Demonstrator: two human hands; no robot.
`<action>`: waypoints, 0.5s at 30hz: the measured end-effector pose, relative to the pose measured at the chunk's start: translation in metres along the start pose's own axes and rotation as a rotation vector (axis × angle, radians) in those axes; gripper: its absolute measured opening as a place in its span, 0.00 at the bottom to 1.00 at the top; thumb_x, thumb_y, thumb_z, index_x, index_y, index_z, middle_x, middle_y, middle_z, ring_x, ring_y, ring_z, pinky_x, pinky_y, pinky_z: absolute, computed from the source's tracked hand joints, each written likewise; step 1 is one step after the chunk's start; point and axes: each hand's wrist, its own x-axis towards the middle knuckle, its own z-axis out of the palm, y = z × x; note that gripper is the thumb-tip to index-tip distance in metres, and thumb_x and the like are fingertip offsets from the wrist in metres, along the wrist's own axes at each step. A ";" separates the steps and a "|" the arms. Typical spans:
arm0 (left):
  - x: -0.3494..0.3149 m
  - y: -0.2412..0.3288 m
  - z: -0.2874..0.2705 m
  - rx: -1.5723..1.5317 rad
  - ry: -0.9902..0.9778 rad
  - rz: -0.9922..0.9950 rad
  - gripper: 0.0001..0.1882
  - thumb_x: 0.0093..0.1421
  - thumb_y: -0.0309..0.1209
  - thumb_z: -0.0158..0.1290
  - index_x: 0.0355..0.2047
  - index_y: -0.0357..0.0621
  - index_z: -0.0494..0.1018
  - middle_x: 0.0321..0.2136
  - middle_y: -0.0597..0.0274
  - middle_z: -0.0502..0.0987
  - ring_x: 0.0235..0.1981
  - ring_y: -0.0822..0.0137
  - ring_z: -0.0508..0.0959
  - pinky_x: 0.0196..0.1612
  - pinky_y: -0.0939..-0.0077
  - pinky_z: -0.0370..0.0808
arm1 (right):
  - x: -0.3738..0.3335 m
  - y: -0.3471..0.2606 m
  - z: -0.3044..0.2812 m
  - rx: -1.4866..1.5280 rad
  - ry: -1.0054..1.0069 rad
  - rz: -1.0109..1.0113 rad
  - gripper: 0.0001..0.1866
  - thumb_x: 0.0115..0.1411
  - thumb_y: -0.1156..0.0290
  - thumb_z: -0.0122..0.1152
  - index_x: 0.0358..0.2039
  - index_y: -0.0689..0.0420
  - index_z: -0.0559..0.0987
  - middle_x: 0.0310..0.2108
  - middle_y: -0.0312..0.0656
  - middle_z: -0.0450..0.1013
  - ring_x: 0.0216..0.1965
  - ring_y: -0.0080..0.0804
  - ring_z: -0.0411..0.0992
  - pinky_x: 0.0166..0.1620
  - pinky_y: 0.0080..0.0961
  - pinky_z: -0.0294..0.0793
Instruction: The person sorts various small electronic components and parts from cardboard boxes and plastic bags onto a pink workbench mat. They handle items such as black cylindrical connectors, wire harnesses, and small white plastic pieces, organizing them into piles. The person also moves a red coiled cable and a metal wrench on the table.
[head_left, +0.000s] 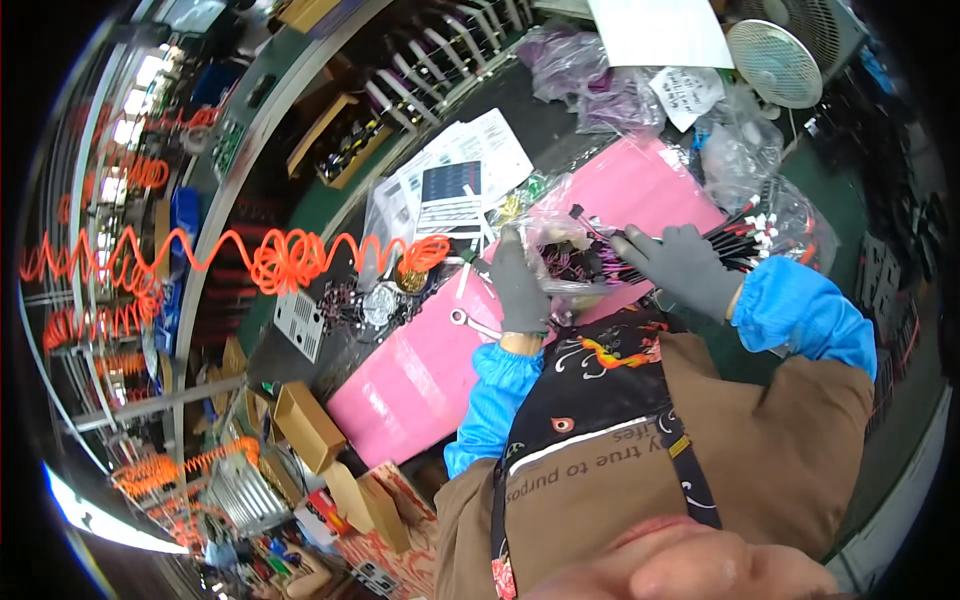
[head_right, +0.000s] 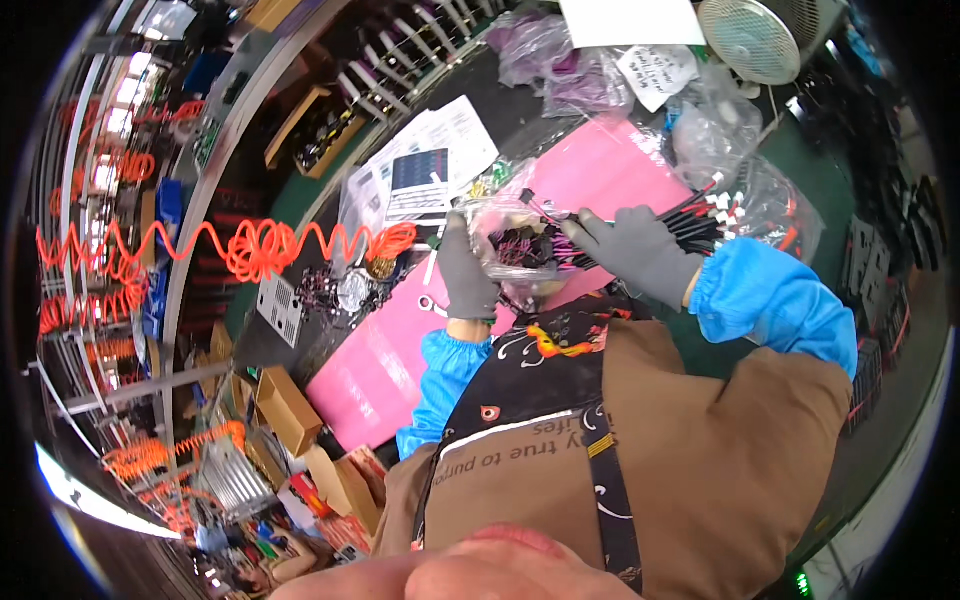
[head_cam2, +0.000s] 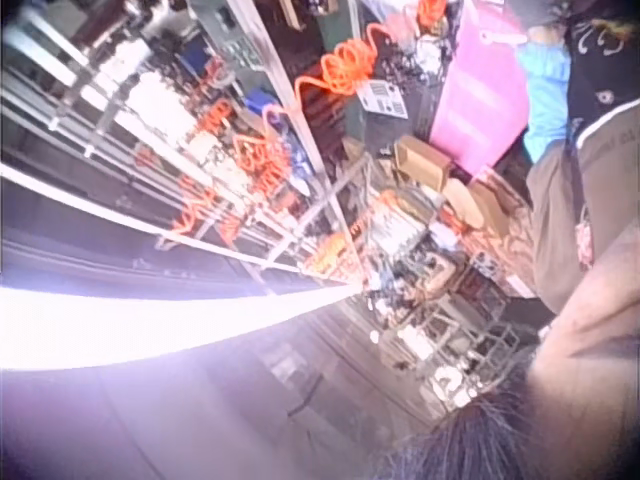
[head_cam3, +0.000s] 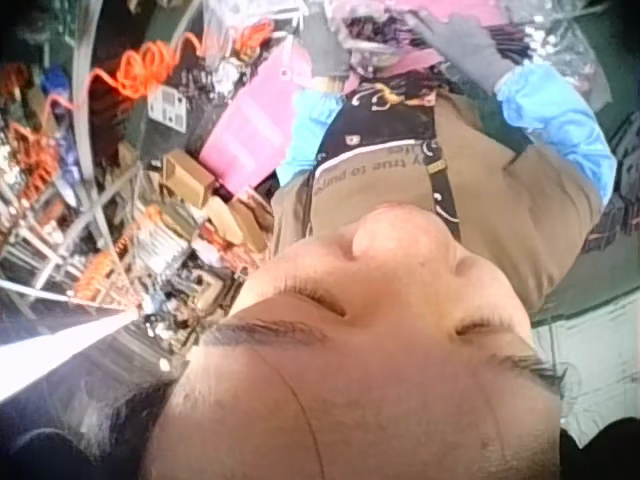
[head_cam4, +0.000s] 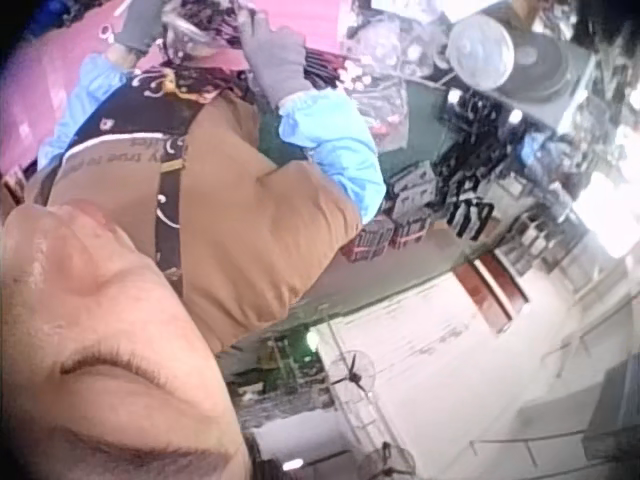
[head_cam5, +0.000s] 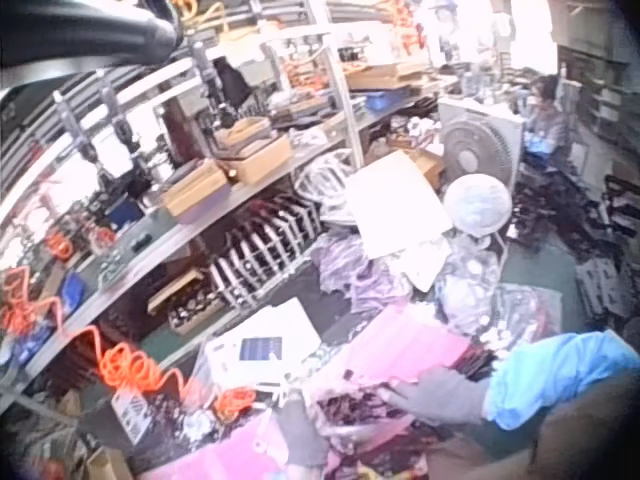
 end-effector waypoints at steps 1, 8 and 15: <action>0.000 0.001 -0.005 0.058 0.007 0.029 0.19 0.69 0.48 0.44 0.25 0.50 0.66 0.18 0.73 0.60 0.17 0.78 0.60 0.19 0.82 0.55 | 0.002 -0.004 -0.001 0.009 0.028 -0.051 0.35 0.53 0.69 0.56 0.64 0.49 0.63 0.57 0.41 0.68 0.27 0.32 0.72 0.28 0.32 0.71; 0.018 -0.006 -0.011 0.060 -0.062 -0.027 0.21 0.68 0.53 0.43 0.34 0.49 0.70 0.18 0.73 0.64 0.16 0.77 0.65 0.18 0.80 0.64 | -0.005 0.018 -0.012 -0.005 0.215 -0.192 0.27 0.57 0.67 0.54 0.60 0.43 0.68 0.53 0.35 0.69 0.25 0.29 0.73 0.22 0.27 0.69; 0.022 -0.017 -0.014 -0.080 0.026 -0.145 0.25 0.68 0.58 0.40 0.42 0.48 0.69 0.18 0.68 0.65 0.13 0.72 0.62 0.16 0.76 0.63 | -0.007 0.025 0.015 -0.172 0.635 -0.169 0.27 0.57 0.64 0.54 0.59 0.31 0.68 0.48 0.25 0.72 0.24 0.24 0.71 0.21 0.24 0.68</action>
